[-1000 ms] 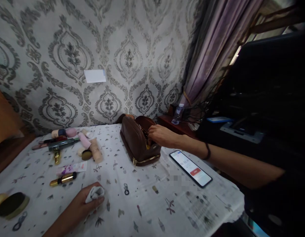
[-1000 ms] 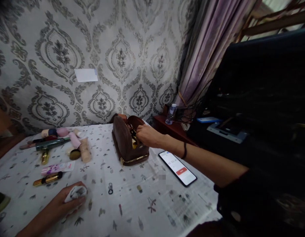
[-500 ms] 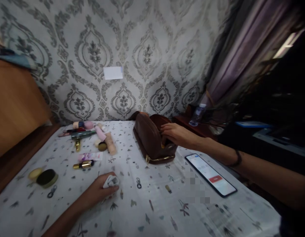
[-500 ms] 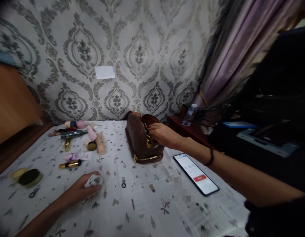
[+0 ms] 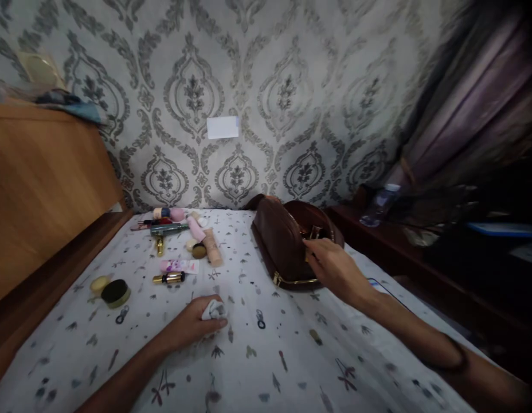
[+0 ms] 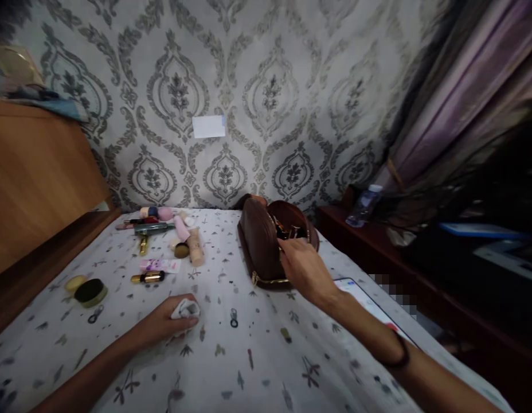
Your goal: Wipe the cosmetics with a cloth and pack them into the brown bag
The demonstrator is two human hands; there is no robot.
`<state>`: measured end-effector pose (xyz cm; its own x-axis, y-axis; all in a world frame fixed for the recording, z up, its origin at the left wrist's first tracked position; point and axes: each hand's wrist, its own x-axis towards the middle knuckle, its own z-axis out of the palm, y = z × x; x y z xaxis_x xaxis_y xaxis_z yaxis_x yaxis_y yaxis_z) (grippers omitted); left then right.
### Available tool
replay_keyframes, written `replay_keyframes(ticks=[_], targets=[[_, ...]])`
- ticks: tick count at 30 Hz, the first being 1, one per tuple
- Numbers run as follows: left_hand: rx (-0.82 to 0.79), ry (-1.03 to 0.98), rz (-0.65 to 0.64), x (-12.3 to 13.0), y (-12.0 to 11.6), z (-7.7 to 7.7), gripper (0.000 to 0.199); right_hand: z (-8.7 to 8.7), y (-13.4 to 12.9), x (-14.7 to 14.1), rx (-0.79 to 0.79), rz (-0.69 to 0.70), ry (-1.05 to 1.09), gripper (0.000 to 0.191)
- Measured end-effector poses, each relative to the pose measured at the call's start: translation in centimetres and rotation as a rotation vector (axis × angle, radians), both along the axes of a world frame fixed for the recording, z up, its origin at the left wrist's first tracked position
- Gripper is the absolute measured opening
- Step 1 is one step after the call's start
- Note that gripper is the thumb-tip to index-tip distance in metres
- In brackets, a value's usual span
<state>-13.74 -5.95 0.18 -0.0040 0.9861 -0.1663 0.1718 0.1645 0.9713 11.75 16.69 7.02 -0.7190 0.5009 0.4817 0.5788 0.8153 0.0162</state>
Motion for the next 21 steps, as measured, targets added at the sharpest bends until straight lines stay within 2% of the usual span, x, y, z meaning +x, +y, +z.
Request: replay_keyframes(ticks=[3,6,8,10,15,21], targets=[[-0.056,0.034,0.024,-0.1,-0.1,-0.2,0.042,-1.3,-2.2,0.3,0.139,-0.044,0.183,0.024],[-0.063,0.069,0.018,-0.2,-0.1,-0.3,0.042,-3.1,-4.7,0.8,0.142,0.078,0.362,0.020],[-0.063,0.073,0.014,0.0,-0.1,-0.1,0.045,-4.4,-6.2,1.1,0.027,0.229,0.368,0.024],[-0.075,0.076,0.027,0.2,-0.1,0.2,0.047,-5.8,-7.4,1.2,-0.114,0.318,0.290,0.026],[-0.127,0.106,0.037,0.5,0.1,0.8,0.050,-8.0,-8.4,0.5,-0.338,0.321,0.153,0.027],[-0.049,0.110,0.011,0.2,0.2,0.7,0.044,-8.2,-8.8,-2.8,-0.546,0.370,0.169,0.030]])
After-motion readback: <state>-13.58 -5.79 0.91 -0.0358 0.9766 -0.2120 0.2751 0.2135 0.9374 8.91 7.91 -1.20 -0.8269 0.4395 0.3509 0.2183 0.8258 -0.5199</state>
